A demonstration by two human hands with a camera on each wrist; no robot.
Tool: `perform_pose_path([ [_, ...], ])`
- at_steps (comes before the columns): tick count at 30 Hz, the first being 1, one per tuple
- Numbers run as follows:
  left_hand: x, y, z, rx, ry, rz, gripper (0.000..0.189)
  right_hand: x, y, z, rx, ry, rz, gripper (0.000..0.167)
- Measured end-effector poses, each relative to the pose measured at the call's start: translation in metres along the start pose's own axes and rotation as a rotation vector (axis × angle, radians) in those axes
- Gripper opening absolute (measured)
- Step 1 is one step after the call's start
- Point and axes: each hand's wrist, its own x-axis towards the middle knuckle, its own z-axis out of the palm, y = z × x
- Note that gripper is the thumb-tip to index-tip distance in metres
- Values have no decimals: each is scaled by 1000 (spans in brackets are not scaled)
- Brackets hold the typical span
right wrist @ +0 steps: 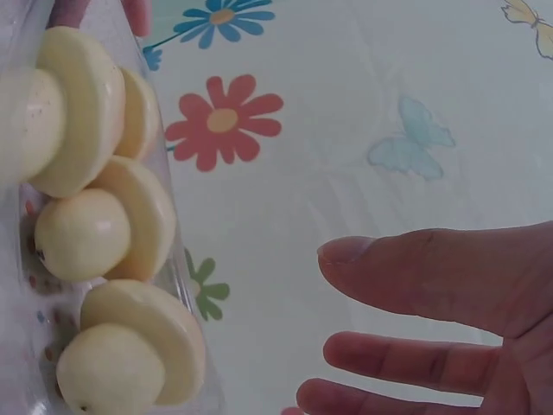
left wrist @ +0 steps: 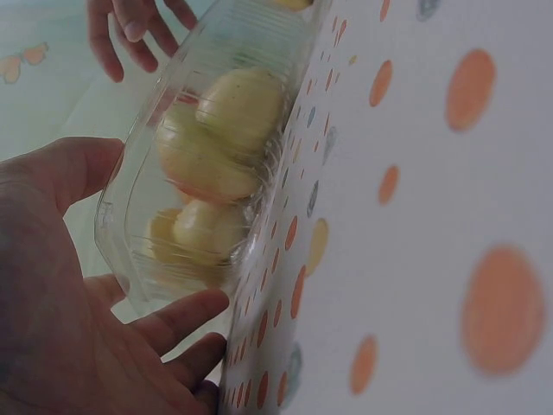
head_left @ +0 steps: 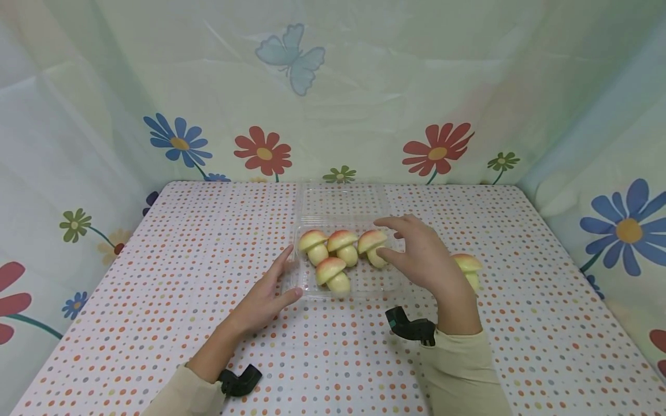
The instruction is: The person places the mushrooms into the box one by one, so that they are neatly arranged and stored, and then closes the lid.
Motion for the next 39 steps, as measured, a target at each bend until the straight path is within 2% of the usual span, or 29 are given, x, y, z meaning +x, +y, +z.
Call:
perform_pose_path([
  [19, -1, 1, 0, -4, 0, 9, 84, -10, 24, -26, 8, -13, 158, 57],
  [25, -1, 2, 0, -13, 5, -20, 87, -13, 34, -29, 0, -11, 190, 59],
  [34, -1, 2, 0, -3, 6, -8, 86, -16, 49, -38, 0, -104, 262, 66],
  [39, -1, 2, 1, 1, 7, -7, 84, -19, 56, -41, -8, -118, 324, 70],
])
